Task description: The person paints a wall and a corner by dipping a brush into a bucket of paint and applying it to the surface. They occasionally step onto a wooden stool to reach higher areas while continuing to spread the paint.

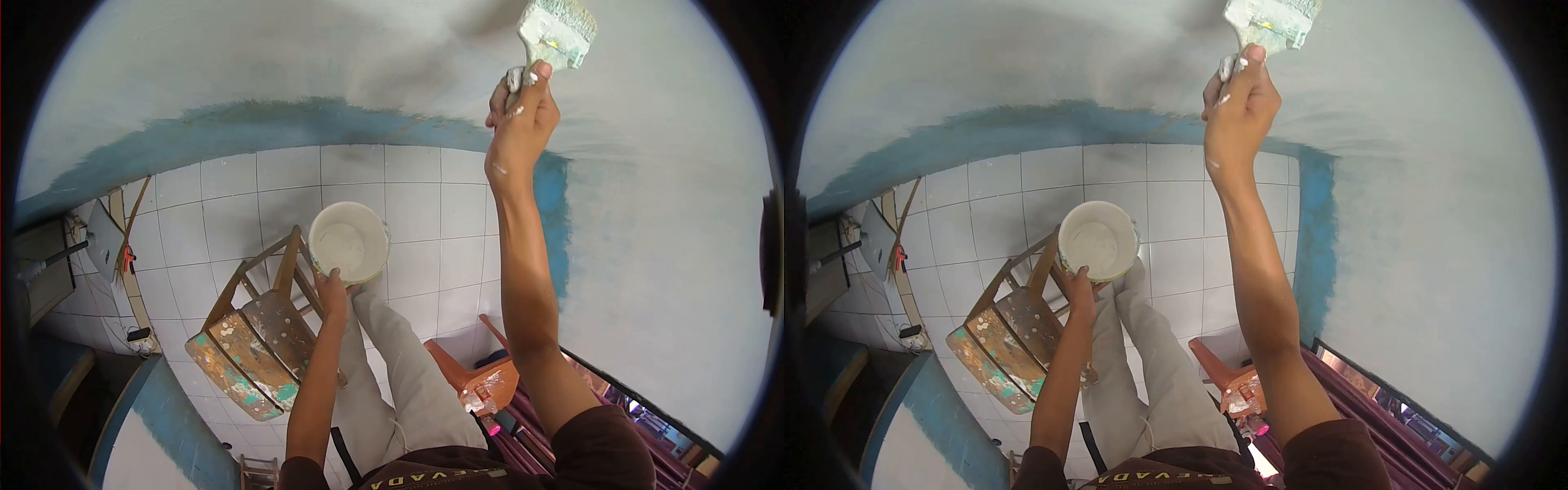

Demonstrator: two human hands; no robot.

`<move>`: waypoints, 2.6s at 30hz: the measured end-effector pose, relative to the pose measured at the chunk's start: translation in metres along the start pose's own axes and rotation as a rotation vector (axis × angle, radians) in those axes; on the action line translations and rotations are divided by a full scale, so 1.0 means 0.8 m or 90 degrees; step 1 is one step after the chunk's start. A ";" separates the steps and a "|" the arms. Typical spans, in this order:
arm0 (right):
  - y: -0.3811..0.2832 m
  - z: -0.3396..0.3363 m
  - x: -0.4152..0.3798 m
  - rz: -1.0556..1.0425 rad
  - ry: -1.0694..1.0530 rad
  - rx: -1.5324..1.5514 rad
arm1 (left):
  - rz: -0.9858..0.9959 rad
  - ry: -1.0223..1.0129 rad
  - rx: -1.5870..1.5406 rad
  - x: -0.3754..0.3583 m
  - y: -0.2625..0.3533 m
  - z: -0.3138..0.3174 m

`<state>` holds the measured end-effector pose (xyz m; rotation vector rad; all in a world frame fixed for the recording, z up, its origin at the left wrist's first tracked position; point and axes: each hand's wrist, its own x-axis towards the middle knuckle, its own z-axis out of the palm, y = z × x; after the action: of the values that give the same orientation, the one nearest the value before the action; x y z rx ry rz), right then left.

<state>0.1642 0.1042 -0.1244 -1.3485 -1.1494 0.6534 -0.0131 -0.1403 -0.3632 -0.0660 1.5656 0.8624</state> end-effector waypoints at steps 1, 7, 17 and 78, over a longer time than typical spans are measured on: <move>0.016 0.005 0.004 0.005 0.000 0.000 | 0.008 -0.003 -0.004 0.000 0.001 0.002; 0.228 0.031 -0.012 0.097 -0.065 0.003 | 0.019 -0.005 -0.058 0.007 0.009 0.015; 0.496 0.046 -0.098 0.566 -0.170 -0.140 | -0.010 0.024 -0.083 0.033 -0.015 0.011; 0.289 0.035 -0.082 0.219 -0.054 0.136 | -0.055 0.058 -0.231 0.049 -0.091 0.029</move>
<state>0.1717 0.0969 -0.3658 -1.3554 -0.8900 1.0601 0.0351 -0.1629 -0.4311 -0.4356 1.4629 1.0780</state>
